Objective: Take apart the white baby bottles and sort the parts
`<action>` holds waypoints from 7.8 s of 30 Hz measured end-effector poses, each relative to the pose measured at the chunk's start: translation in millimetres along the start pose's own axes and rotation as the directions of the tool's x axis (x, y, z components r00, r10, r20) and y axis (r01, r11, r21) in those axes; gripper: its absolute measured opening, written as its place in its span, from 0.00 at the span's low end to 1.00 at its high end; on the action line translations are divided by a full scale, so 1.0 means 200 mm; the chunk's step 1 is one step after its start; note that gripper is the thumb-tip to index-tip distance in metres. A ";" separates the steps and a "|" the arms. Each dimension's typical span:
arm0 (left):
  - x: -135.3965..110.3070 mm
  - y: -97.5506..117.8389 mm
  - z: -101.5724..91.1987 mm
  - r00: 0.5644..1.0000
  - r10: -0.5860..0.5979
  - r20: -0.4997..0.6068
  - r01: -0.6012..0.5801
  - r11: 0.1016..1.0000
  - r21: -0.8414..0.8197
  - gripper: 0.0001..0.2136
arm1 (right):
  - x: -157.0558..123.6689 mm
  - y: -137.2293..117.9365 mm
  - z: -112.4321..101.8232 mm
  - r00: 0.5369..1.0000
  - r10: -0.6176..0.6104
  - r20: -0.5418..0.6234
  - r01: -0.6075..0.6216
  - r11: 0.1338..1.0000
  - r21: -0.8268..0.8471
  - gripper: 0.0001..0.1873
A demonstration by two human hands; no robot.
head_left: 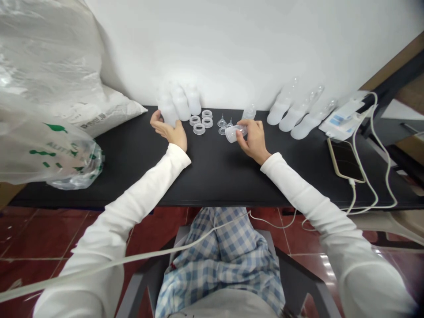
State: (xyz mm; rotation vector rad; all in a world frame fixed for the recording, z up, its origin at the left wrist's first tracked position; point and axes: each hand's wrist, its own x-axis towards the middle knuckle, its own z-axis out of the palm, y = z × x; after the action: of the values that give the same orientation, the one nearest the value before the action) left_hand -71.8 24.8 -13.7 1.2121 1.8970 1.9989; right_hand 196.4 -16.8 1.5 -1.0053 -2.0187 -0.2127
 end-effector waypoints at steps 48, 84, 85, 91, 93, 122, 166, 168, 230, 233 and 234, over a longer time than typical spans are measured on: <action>-0.27 0.29 -0.01 0.530 -0.151 0.834 0.663 0.687 -0.297 0.19 | 0.06 -0.07 -0.03 0.815 -0.484 0.319 0.506 0.862 0.013 0.19; -0.23 0.29 -0.02 0.498 -0.290 0.817 0.764 0.592 -0.255 0.13 | 0.09 0.34 -0.08 0.905 0.325 -0.275 -0.352 0.935 -0.052 0.32; -0.23 0.29 -0.02 0.499 -0.291 0.816 0.764 0.593 -0.255 0.13 | 0.10 0.32 -0.08 0.905 0.336 -0.260 -0.357 0.933 -0.036 0.32; -0.24 0.31 -0.03 0.493 -0.293 0.819 0.757 0.609 -0.237 0.14 | 0.13 0.25 -0.09 0.944 0.294 -0.152 -0.303 0.952 -0.040 0.31; -0.24 0.32 -0.03 0.491 -0.299 0.818 0.758 0.609 -0.233 0.14 | 0.13 0.25 -0.08 0.947 0.282 -0.151 -0.291 0.956 -0.041 0.30; -0.24 0.31 -0.03 0.485 -0.292 0.825 0.762 0.604 -0.234 0.15 | 0.06 0.39 0.00 0.979 0.153 0.134 -0.170 0.977 0.130 0.45; -0.25 0.17 0.02 0.471 0.308 0.827 0.199 0.876 -0.440 0.25 | 0.04 -0.04 0.09 0.982 -0.098 0.159 0.045 0.950 0.309 0.11; -0.25 0.18 0.02 0.464 0.261 0.847 0.237 0.884 -0.403 0.25 | 0.04 -0.04 0.08 0.982 -0.116 0.149 0.075 0.963 0.260 0.12; -0.16 0.12 -0.06 0.501 0.212 0.839 -0.581 0.801 0.144 0.26 | 0.11 0.26 -0.30 0.938 0.287 -0.197 -0.332 0.905 -0.265 0.22; -0.16 0.13 -0.06 0.511 0.198 0.837 -0.578 0.799 0.164 0.27 | 0.11 0.32 -0.33 0.898 0.337 -0.284 -0.421 0.847 -0.325 0.26; -0.16 0.14 -0.06 0.507 0.199 0.839 -0.583 0.796 0.163 0.28 | 0.10 0.34 -0.34 0.892 0.352 -0.284 -0.435 0.838 -0.329 0.27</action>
State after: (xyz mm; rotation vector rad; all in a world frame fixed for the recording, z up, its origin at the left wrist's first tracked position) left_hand -46.1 -10.3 -2.0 2.3467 1.6387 0.7678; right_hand 280.4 8.0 45.3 -1.5564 -1.5573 -0.4848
